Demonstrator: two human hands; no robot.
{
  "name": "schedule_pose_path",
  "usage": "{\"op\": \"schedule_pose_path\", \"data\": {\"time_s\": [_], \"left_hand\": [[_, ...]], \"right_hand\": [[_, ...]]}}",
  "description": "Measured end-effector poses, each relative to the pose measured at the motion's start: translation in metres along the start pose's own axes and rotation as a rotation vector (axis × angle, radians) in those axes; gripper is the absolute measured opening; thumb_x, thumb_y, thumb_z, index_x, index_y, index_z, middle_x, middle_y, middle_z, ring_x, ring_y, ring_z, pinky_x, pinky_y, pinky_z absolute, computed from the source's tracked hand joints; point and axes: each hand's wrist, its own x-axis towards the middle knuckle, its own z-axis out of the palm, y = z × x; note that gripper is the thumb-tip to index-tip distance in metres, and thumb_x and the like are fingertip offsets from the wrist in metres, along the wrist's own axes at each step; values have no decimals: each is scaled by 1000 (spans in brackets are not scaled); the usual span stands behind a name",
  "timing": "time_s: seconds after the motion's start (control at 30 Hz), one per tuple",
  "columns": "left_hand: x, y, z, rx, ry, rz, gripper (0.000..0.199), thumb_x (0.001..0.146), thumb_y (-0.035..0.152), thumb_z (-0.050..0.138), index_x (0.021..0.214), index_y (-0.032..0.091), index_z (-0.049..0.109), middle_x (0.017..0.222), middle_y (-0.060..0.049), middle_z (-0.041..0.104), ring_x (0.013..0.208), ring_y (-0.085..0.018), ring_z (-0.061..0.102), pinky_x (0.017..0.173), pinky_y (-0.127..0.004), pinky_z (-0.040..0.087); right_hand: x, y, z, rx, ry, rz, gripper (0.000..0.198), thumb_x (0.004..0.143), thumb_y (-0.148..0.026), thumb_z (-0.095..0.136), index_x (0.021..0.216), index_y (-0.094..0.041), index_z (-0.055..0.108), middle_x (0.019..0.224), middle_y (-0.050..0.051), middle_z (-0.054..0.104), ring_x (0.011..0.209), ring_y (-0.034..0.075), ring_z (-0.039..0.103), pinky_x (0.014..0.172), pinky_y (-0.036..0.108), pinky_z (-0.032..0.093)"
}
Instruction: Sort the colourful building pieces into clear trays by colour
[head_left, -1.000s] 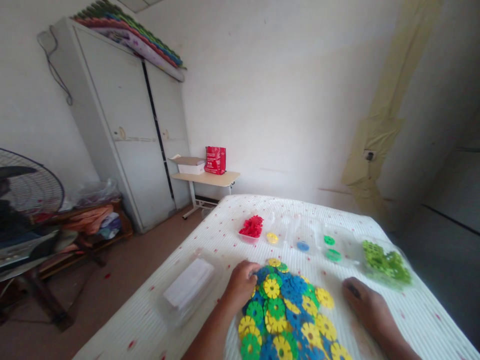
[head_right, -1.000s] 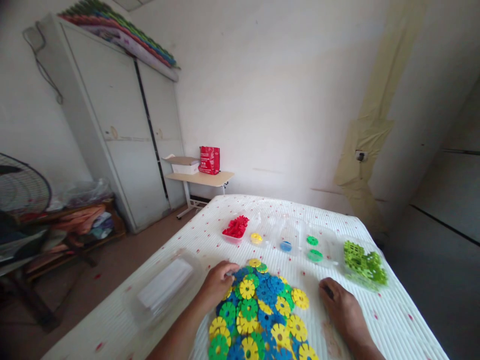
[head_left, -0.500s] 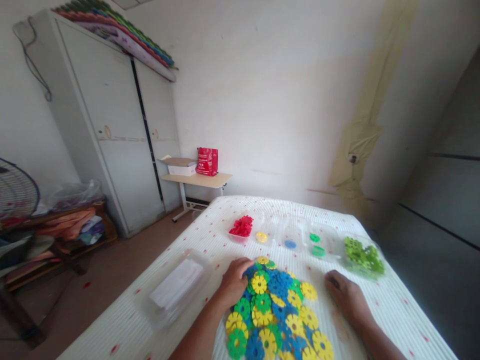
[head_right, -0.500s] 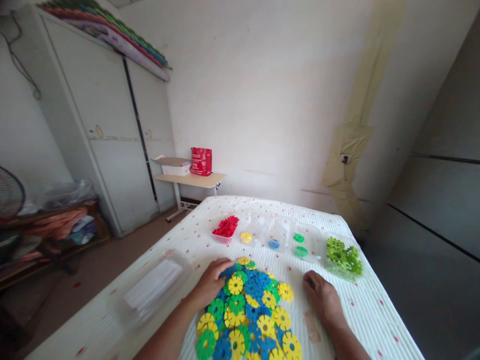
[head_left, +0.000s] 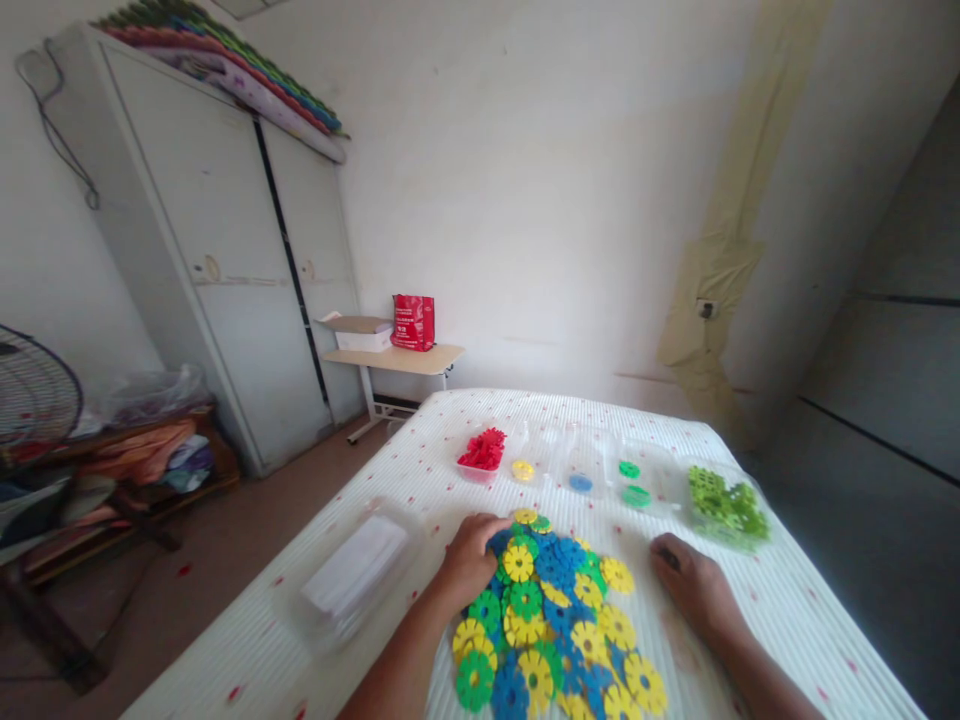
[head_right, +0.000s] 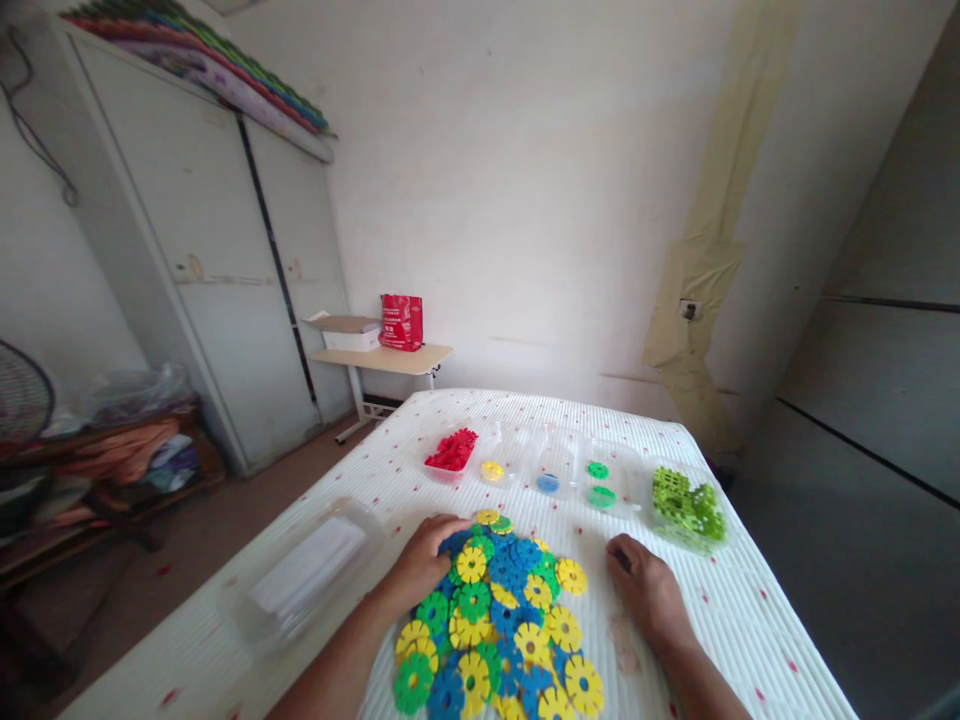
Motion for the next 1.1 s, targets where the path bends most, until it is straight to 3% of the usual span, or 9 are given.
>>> {"op": "schedule_pose_path", "data": {"time_s": [0.47,0.63,0.77,1.1], "left_hand": [[0,-11,-3,-148,58,-140,47,53,4,49,93,19,68,86,0,68,83,-17,59,77,-24,44],[1,-5,-8,-252,42,-164,29,53,8,52,76,16,68,67,3,65,70,-15,56,66,-22,43],[1,2,-19,-360,39,-168,21,57,16,55,75,15,66,66,2,61,67,-14,54,64,-22,41],[-8,8,-37,-541,-133,-181,24,52,22,66,74,12,68,61,2,60,60,-13,53,57,-22,39]], "right_hand": [[-3,0,-1,10,3,0,18,76,-37,43,72,-23,55,69,1,65,63,18,59,59,26,43],[-2,0,-1,8,1,0,18,75,-37,43,73,-23,55,69,1,65,63,18,60,60,27,44],[-2,-2,-1,6,-1,2,19,76,-38,44,73,-23,56,69,1,65,64,18,60,60,27,44],[-1,-2,-3,4,20,-5,21,74,-39,46,71,-23,59,67,0,66,62,18,60,59,25,45]]}}
